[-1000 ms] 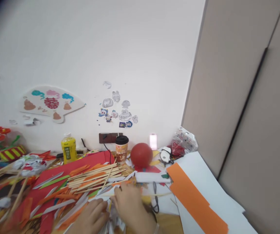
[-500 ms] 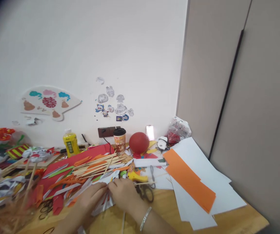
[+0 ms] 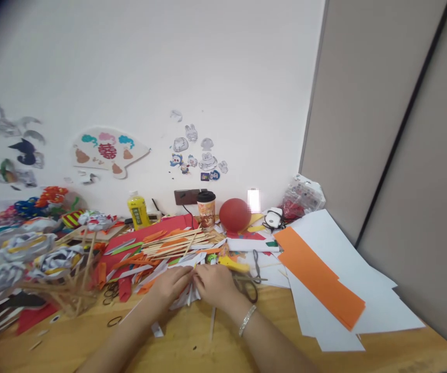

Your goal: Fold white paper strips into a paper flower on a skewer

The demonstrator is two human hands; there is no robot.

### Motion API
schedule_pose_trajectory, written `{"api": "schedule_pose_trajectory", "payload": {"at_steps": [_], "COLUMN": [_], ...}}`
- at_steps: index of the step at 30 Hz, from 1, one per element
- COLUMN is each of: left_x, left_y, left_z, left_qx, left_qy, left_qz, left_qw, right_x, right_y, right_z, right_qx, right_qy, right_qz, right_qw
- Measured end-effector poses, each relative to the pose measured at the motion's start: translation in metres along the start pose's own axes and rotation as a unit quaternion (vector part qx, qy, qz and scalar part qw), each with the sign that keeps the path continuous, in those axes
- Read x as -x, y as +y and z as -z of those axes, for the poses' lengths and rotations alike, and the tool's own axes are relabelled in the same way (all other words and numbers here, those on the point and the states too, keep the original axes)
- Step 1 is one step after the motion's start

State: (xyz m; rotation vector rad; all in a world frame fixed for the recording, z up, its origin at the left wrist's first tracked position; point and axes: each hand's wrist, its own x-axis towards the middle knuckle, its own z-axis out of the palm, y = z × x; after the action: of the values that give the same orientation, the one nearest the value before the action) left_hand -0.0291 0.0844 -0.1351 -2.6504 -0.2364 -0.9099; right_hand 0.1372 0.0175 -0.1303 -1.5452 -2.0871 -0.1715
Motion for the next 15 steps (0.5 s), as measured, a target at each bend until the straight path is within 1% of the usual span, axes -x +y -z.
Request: {"api": "schedule_pose_trajectory", "payload": {"at_steps": [6,8,11,15], "left_x": [-0.004,-0.0037,-0.004,-0.0054], "left_y": [0.0034,0.0042,0.0048,0.0045], "left_z": [0.0022,0.0022,0.0012,-0.0028], "left_qx": [0.038,0.052,0.067,0.06], "left_qy": [-0.047,-0.055,-0.053,-0.022], "left_qz": [0.039,0.047,0.044,0.062], "left_qw": [0.997,0.996,0.995,0.996], "right_x": [-0.0003,-0.001,-0.0017,-0.0017], "right_y": [0.0054,0.0076,0.0086,0.0055], "right_z": [-0.0019,-0.0028,-0.0029,-0.0004], "right_qx": [-0.02,-0.024,-0.021,0.002], "right_qy": [-0.019,-0.026,-0.031,-0.034], "right_qz": [-0.01,-0.01,-0.011,-0.017], "right_qw": [1.0,0.999,0.999,0.999]}}
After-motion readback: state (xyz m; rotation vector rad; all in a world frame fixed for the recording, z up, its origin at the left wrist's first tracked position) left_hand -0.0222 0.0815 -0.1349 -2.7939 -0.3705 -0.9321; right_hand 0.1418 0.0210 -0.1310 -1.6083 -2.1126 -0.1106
